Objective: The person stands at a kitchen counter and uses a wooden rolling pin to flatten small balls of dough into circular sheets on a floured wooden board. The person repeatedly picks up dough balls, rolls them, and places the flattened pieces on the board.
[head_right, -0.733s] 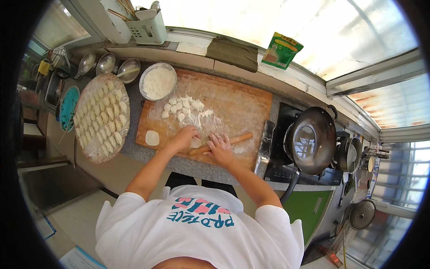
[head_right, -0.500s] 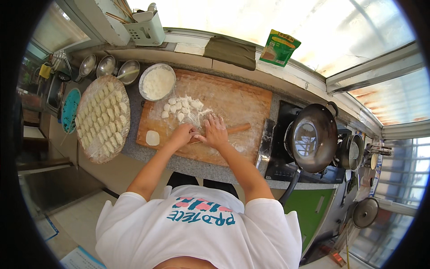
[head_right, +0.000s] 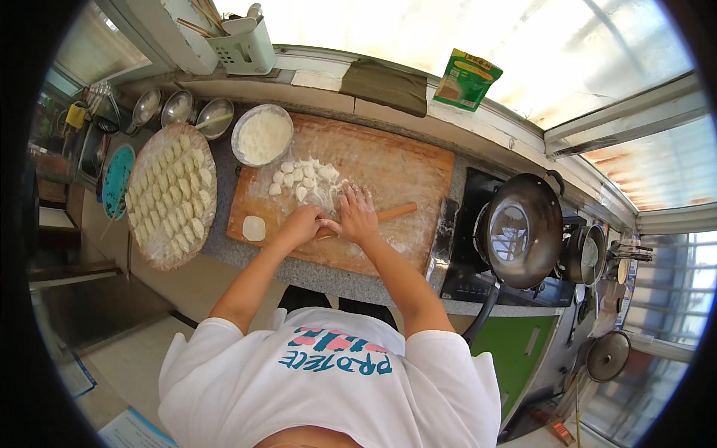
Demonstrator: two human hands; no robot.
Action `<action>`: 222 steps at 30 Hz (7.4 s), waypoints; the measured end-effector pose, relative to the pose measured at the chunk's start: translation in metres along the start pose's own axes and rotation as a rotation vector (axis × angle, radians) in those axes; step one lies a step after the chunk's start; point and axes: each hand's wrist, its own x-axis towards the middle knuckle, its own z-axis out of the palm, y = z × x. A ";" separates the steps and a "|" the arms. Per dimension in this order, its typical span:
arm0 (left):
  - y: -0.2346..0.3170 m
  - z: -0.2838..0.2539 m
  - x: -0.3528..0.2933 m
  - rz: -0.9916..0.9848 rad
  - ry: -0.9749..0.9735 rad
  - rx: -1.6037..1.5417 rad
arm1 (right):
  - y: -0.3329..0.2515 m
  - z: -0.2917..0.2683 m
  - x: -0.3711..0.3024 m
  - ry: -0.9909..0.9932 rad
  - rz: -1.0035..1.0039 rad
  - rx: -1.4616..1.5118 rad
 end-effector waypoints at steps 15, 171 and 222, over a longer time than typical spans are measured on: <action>-0.008 0.005 -0.002 0.051 -0.012 0.073 | -0.001 -0.010 -0.002 -0.042 -0.066 0.006; -0.042 0.047 -0.063 0.367 0.461 0.120 | 0.093 -0.017 0.071 0.206 0.143 0.235; -0.047 0.043 -0.060 0.533 0.385 0.142 | -0.020 0.040 -0.043 0.282 0.367 0.435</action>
